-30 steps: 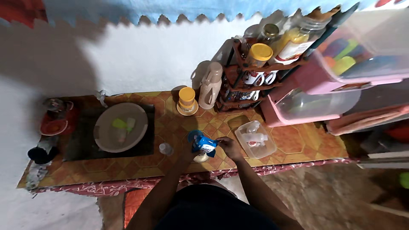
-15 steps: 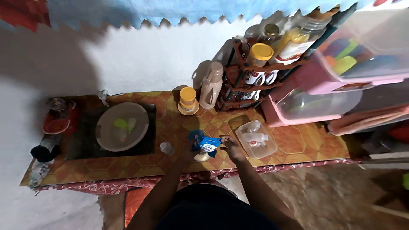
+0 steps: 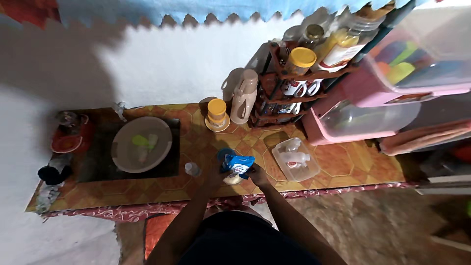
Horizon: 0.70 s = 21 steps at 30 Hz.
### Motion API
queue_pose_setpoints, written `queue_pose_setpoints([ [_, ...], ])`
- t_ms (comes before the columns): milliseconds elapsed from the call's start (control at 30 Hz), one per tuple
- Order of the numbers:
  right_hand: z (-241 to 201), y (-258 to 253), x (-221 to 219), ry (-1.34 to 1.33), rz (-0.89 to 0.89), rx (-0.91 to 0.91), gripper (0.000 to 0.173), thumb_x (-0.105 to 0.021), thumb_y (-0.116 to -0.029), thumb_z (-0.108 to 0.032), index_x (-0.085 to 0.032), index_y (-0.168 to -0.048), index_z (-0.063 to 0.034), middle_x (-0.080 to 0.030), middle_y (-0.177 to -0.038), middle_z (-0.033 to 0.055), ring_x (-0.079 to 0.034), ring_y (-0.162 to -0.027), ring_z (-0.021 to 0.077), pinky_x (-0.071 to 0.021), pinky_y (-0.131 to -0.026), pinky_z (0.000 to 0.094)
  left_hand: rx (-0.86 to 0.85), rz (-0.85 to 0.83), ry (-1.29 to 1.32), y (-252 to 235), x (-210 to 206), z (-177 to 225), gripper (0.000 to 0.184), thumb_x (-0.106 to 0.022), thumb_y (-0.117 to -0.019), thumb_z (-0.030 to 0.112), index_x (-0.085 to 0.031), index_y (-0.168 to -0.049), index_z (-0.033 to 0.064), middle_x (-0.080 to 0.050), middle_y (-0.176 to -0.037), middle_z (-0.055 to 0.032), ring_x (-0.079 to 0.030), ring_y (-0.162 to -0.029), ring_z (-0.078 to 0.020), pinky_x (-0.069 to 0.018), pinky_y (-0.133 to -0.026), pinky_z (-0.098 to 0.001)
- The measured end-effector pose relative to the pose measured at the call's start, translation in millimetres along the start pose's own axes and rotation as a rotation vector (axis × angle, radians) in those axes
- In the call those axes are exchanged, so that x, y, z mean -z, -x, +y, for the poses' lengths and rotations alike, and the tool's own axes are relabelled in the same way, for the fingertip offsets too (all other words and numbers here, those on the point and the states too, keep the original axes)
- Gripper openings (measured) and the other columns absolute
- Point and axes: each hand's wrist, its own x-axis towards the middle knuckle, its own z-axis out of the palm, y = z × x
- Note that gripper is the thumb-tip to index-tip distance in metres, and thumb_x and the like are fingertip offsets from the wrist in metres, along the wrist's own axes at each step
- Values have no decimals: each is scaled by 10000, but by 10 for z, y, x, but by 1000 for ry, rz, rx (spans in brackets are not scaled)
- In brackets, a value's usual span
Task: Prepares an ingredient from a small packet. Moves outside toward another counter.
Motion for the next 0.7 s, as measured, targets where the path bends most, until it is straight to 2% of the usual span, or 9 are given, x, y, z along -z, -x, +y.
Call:
queue_pose_setpoints([
  [67,-100,25,-43,-30,41,-26,575,-705,-904,-27,-488,-1434,32,-683,-1111,215,-691,-953,286,-566,-872,459,3,-2,-22,12,-5,-2,701,-702,-986,237,-360,-1545,-12,-564,-1419,-246,-584,-1303,-297,-459,-1124,-430],
  [100,-140,38,-80,-31,60,-23,611,-700,-907,-24,-458,-1466,26,-687,-1109,214,-695,-953,287,-565,-875,457,4,-2,-34,15,-7,-6,700,-694,-992,243,-354,-1548,-14,-558,-1427,-247,-578,-1311,-296,-451,-1131,-428],
  [233,-78,13,-126,-120,91,42,691,-728,-872,-6,-430,-1495,9,-688,-1107,216,-704,-919,276,-589,-830,445,-32,9,-39,4,6,-43,700,-697,-989,245,-359,-1546,-13,-553,-1438,-239,-569,-1322,-285,-445,-1141,-422],
  [300,-45,9,-132,-162,107,58,617,-714,-865,10,-502,-1445,14,-688,-1082,211,-703,-869,269,-601,-774,441,-27,31,-47,12,26,-58,705,-700,-986,268,-370,-1543,-11,-555,-1436,-241,-564,-1327,-298,-440,-1145,-438],
  [400,-107,36,-188,-104,150,24,334,-704,-891,-23,-675,-1219,34,-702,-1061,190,-694,-884,261,-583,-813,449,10,51,-61,9,11,-7,712,-670,-1007,308,-346,-1560,-2,-531,-1464,-242,-538,-1358,-304,-414,-1166,-442],
  [500,-122,14,-206,-67,165,-20,273,-732,-888,-49,-705,-1151,22,-717,-1054,182,-702,-905,267,-577,-841,466,9,26,-158,-4,8,24,758,-710,-977,319,-349,-1564,4,-535,-1460,-247,-534,-1361,-327,-411,-1165,-470],
  [600,-93,-27,-183,-98,159,-13,259,-741,-868,-21,-715,-1121,28,-723,-1042,175,-703,-893,257,-576,-841,461,57,-30,-243,14,34,121,948,-843,-853,285,-304,-1586,20,-522,-1467,-247,-520,-1363,-350,-412,-1158,-486],
  [700,-87,-31,-184,-105,155,-18,249,-748,-852,-10,-724,-1097,24,-729,-1013,161,-700,-869,234,-574,-824,442,94,-47,-283,37,33,193,921,-808,-888,228,-265,-1603,26,-497,-1486,-266,-505,-1377,-369,-401,-1163,-495],
])
